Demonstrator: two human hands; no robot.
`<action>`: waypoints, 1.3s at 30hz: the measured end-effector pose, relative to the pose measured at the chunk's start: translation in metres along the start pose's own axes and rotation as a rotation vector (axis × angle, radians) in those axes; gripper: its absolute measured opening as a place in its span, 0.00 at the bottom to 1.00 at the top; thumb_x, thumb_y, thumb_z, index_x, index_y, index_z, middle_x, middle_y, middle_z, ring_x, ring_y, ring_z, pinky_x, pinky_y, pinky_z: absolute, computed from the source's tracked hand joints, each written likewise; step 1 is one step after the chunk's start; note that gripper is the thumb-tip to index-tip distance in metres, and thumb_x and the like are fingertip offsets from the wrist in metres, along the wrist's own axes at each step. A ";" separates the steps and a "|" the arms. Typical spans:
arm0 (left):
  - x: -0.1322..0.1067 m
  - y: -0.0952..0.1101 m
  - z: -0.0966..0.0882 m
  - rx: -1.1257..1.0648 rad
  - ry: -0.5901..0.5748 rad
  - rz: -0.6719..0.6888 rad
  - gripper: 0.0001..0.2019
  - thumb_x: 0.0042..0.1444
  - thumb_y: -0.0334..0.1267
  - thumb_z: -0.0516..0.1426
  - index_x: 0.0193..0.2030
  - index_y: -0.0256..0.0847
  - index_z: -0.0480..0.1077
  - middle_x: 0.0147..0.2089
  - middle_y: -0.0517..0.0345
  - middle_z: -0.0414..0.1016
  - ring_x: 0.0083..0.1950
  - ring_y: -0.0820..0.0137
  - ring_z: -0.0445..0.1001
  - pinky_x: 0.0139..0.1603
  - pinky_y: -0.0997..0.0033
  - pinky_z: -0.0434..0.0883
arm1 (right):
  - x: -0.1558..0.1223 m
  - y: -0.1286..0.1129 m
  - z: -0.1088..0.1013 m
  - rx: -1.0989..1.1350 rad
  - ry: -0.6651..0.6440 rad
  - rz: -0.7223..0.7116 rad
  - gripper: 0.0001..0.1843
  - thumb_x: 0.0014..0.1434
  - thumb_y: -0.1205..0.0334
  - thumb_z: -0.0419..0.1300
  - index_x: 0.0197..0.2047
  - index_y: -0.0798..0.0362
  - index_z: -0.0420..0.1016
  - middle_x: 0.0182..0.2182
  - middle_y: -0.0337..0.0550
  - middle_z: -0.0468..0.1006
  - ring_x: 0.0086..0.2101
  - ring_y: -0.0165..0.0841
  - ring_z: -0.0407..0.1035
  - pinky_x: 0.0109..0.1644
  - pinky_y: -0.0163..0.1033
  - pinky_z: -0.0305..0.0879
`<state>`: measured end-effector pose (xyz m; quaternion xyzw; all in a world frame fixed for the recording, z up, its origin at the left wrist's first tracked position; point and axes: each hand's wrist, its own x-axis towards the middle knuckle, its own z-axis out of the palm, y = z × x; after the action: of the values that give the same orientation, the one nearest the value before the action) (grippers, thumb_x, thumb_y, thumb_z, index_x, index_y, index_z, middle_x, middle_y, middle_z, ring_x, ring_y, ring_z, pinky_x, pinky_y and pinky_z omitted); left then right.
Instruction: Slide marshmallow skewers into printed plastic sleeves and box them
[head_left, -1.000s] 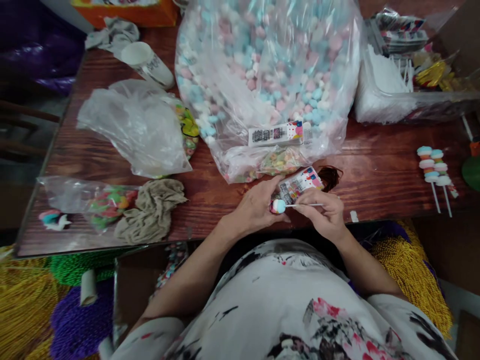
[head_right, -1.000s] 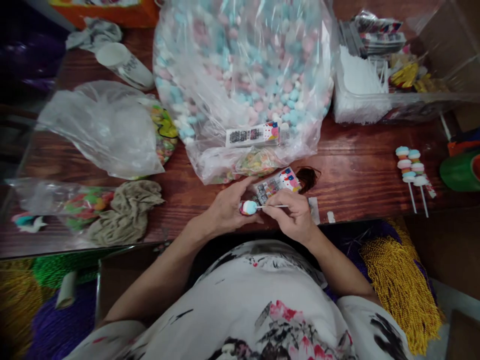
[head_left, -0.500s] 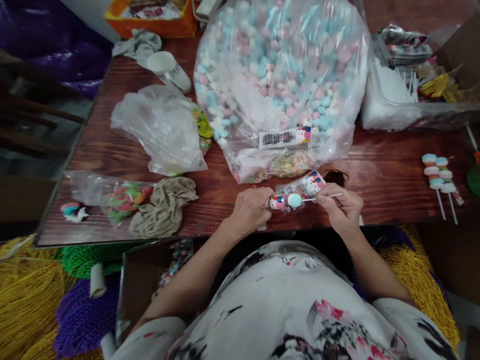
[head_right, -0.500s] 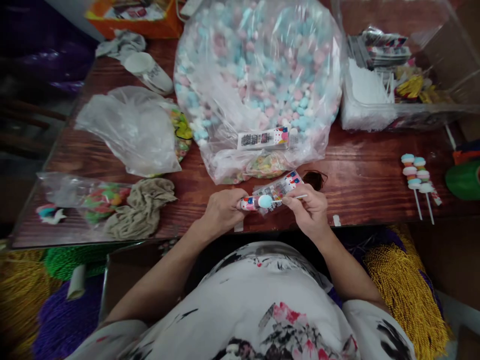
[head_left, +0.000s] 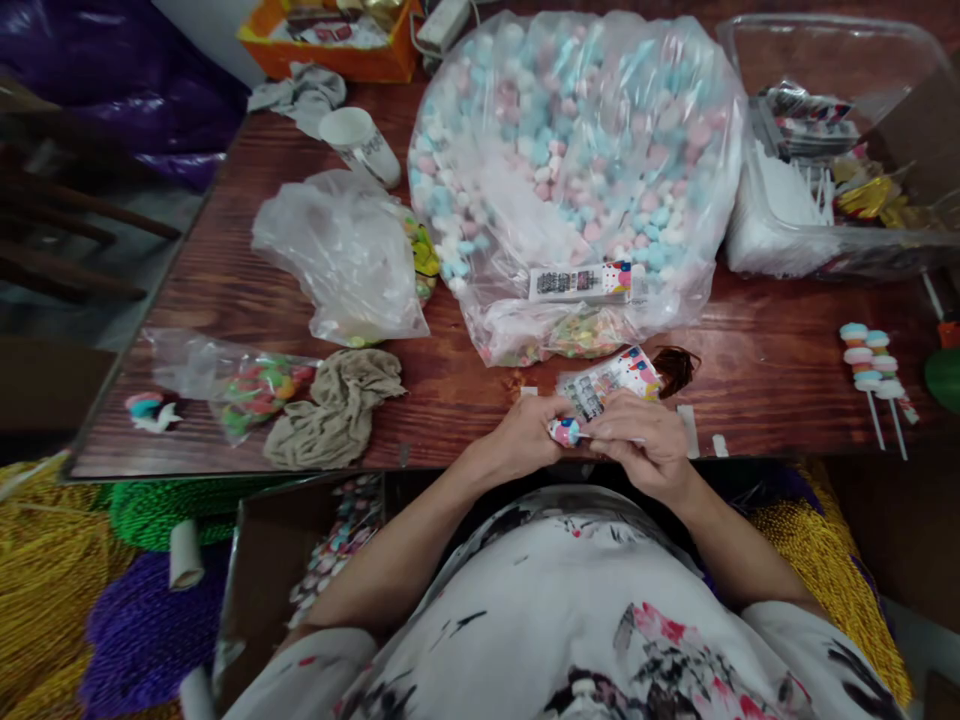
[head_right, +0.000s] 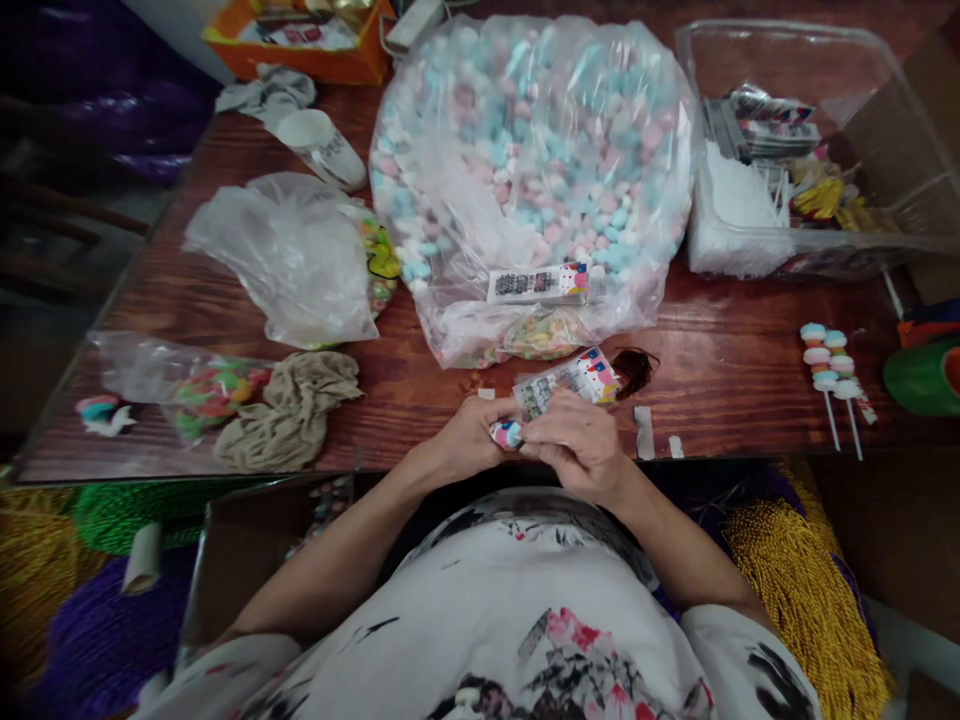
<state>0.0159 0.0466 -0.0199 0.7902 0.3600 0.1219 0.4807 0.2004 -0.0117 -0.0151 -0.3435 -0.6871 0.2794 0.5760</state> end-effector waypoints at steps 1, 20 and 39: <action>0.001 0.002 0.002 -0.034 -0.015 -0.001 0.14 0.47 0.43 0.64 0.24 0.36 0.66 0.21 0.68 0.61 0.25 0.78 0.59 0.25 0.79 0.56 | 0.000 0.000 0.005 -0.031 0.005 -0.003 0.06 0.57 0.69 0.63 0.39 0.50 0.77 0.30 0.41 0.83 0.30 0.32 0.75 0.39 0.43 0.71; 0.003 0.014 0.006 -0.695 0.438 -0.072 0.16 0.51 0.50 0.64 0.29 0.37 0.74 0.27 0.59 0.73 0.27 0.75 0.67 0.30 0.73 0.68 | 0.014 0.021 0.016 0.176 0.114 0.371 0.09 0.59 0.54 0.62 0.37 0.48 0.81 0.32 0.39 0.75 0.34 0.30 0.69 0.39 0.38 0.68; -0.007 0.013 0.021 -0.838 0.134 -0.202 0.21 0.60 0.56 0.55 0.42 0.37 0.71 0.25 0.65 0.64 0.21 0.80 0.58 0.20 0.80 0.59 | -0.010 0.017 0.034 -0.296 0.353 0.196 0.04 0.57 0.68 0.62 0.32 0.50 0.77 0.28 0.39 0.71 0.30 0.31 0.65 0.34 0.39 0.62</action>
<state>0.0283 0.0245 -0.0181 0.4780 0.3855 0.2609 0.7448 0.1708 -0.0091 -0.0409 -0.5325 -0.5727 0.1658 0.6008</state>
